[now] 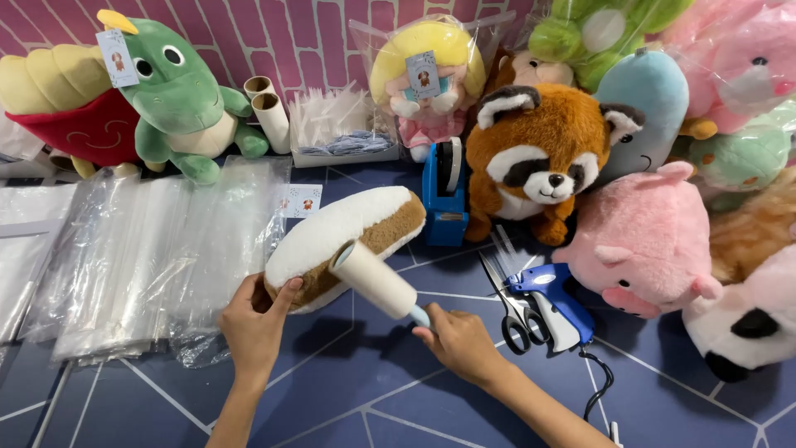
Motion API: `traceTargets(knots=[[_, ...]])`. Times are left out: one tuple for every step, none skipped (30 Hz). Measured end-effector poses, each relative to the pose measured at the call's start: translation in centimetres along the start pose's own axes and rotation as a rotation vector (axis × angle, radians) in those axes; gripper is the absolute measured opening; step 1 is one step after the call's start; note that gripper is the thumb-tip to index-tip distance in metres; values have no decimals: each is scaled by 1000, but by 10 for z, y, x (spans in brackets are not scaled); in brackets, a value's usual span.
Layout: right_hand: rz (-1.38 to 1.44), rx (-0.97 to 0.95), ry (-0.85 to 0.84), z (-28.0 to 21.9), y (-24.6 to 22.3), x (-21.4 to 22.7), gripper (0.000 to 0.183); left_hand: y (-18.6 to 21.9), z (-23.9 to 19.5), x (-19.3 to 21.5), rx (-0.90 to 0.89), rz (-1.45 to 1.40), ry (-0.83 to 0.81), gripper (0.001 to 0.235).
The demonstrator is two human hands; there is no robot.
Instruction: Cleaning a plush toy with a lint roller and attaching a product tag using a tagging gun.
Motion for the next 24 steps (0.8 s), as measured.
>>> traceTargets(knots=[[1,1,0,4,-7,7,36,0,0,0,0,0,1,46],[-4,133,29,7,-16,15,39,1,0,0,-18,-14,0,44],[-8,263,58,10,-25,23,43,1,1,0,-36,-29,-4,42],[-8,262,58,8,-24,21,43,1,1,1,-37,-28,-5,42],[8,213,79,6,-22,20,46,1,1,1,-23,-26,-7,43],[24,164,99,5,-19,18,49,0,1,1,-10,-24,-9,43],[25,164,98,4,-17,17,49,-1,0,1,-9,-23,-9,43],[47,43,138,4,-12,17,44,-1,0,1,0,-12,-10,44],[68,-77,178,4,-6,17,42,-1,0,0,7,-3,-10,45],[67,-76,179,3,-3,13,42,0,0,0,7,-4,-9,45],[24,-78,112,2,0,8,40,0,0,0,0,-4,-10,46],[-19,-79,44,1,2,2,38,1,-1,-1,-6,-4,-11,49],[-19,-80,44,4,-4,8,38,3,-1,0,-7,-4,-12,49],[-8,38,39,7,-12,14,38,4,-1,0,12,-11,-15,47],[4,155,34,10,-21,20,40,5,-1,1,30,-17,-19,45],[5,154,34,11,-23,21,40,5,-1,1,29,-16,-20,45],[17,177,67,11,-25,24,43,6,-1,1,28,-22,-19,44],[29,200,99,12,-27,26,48,6,-1,0,27,-29,-18,42],[30,201,99,7,-19,19,48,5,-1,0,27,-29,-18,42],[15,87,145,3,-9,13,46,5,-1,0,27,-14,-18,46],[1,-28,191,-2,1,7,46,5,-1,0,26,1,-18,49],[1,-28,192,-1,1,7,46,6,-1,0,25,1,-18,49],[6,-116,161,0,3,7,42,6,-1,0,43,-12,-28,50],[10,-204,130,0,6,6,37,6,-2,0,61,-24,-38,51]])
Point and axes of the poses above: each hand's wrist, its own z-axis towards the middle knuckle, its own x-axis out of the back of the hand, y = z × x, the point moved 2 cm from there along z, towards the middle knuckle, and after that the axes turned 2 degrees about y, right-handed, at the moved point
